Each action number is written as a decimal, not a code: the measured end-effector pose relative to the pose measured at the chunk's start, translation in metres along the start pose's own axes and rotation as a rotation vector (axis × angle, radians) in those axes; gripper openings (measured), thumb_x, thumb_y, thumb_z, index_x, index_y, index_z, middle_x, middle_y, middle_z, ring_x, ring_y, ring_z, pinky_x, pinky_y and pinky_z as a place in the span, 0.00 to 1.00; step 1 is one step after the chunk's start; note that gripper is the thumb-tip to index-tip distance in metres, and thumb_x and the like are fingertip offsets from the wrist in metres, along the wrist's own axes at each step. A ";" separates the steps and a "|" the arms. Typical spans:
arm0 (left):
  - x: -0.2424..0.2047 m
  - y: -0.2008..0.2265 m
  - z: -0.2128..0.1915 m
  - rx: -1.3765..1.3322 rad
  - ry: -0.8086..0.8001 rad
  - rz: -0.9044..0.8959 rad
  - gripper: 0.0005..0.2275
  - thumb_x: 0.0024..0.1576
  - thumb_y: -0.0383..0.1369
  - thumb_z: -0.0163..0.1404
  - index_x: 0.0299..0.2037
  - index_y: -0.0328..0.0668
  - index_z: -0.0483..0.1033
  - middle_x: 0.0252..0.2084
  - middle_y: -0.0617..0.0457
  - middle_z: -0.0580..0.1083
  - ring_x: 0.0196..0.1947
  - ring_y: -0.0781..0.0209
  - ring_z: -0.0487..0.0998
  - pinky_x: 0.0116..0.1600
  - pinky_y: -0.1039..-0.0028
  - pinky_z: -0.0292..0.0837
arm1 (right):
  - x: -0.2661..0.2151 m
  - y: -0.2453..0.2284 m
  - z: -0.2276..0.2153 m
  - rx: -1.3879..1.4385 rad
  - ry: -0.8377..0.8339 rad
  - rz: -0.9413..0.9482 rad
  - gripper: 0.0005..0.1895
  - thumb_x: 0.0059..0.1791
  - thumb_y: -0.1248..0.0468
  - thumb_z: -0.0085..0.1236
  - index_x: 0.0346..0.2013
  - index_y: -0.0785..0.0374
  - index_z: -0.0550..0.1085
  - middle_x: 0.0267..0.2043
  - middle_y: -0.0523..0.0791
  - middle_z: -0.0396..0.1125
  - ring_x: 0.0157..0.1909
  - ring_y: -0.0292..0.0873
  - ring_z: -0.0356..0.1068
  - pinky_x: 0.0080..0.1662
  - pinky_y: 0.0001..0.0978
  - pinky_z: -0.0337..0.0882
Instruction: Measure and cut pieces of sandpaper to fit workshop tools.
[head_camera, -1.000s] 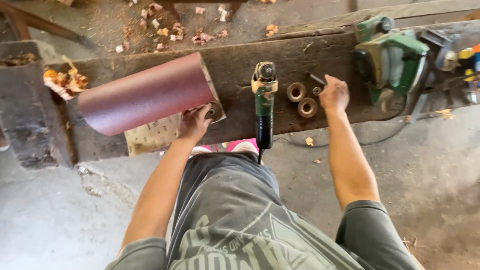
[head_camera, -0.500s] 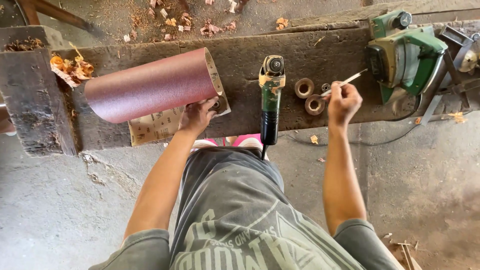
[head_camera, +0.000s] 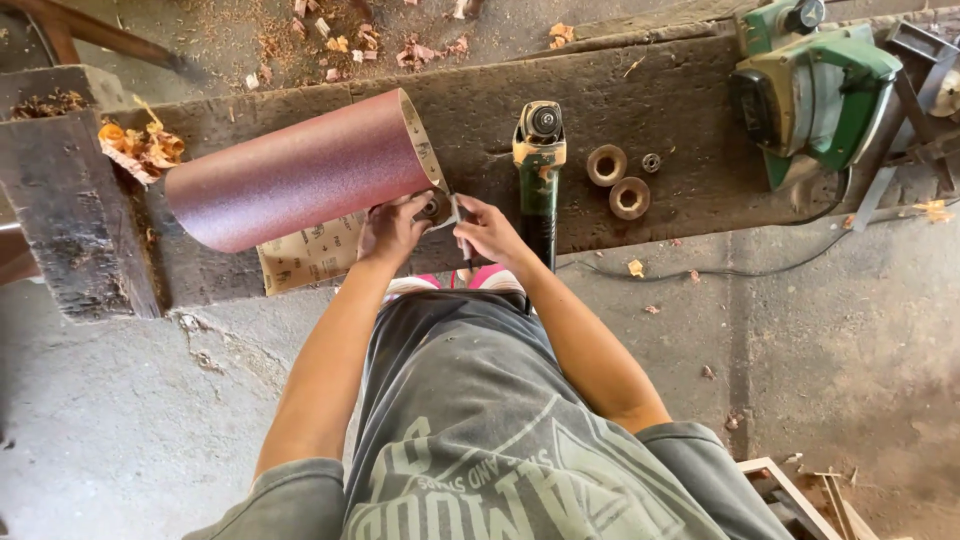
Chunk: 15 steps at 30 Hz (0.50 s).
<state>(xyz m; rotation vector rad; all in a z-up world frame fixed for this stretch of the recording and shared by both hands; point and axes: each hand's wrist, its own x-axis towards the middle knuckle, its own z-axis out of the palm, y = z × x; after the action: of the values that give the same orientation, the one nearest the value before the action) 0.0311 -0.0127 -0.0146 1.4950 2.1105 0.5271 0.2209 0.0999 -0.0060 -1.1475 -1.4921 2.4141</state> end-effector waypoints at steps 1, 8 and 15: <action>-0.001 0.001 -0.001 0.006 -0.015 -0.004 0.23 0.50 0.35 0.64 0.58 0.52 0.78 0.59 0.50 0.75 0.58 0.46 0.74 0.61 0.58 0.68 | 0.003 -0.001 -0.002 -0.015 0.014 0.060 0.29 0.50 0.72 0.50 0.67 0.60 0.66 0.25 0.42 0.67 0.23 0.33 0.66 0.27 0.25 0.68; -0.002 -0.003 0.001 -0.012 -0.032 0.020 0.23 0.51 0.35 0.63 0.59 0.52 0.78 0.58 0.51 0.75 0.57 0.46 0.75 0.63 0.60 0.69 | 0.003 0.045 -0.021 0.137 0.127 0.081 0.18 0.54 0.68 0.48 0.57 0.70 0.73 0.24 0.47 0.70 0.24 0.37 0.68 0.30 0.29 0.70; -0.002 -0.004 0.004 0.107 -0.045 0.005 0.23 0.53 0.40 0.61 0.60 0.57 0.76 0.58 0.51 0.73 0.60 0.47 0.71 0.62 0.54 0.63 | -0.002 -0.008 -0.018 0.133 0.327 -0.319 0.10 0.56 0.67 0.58 0.49 0.70 0.77 0.40 0.44 0.71 0.40 0.34 0.71 0.44 0.23 0.71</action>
<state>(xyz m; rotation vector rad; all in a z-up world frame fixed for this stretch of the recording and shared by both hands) 0.0310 -0.0160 -0.0199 1.5557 2.1306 0.3842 0.2316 0.1168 -0.0035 -1.1125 -1.2800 1.9726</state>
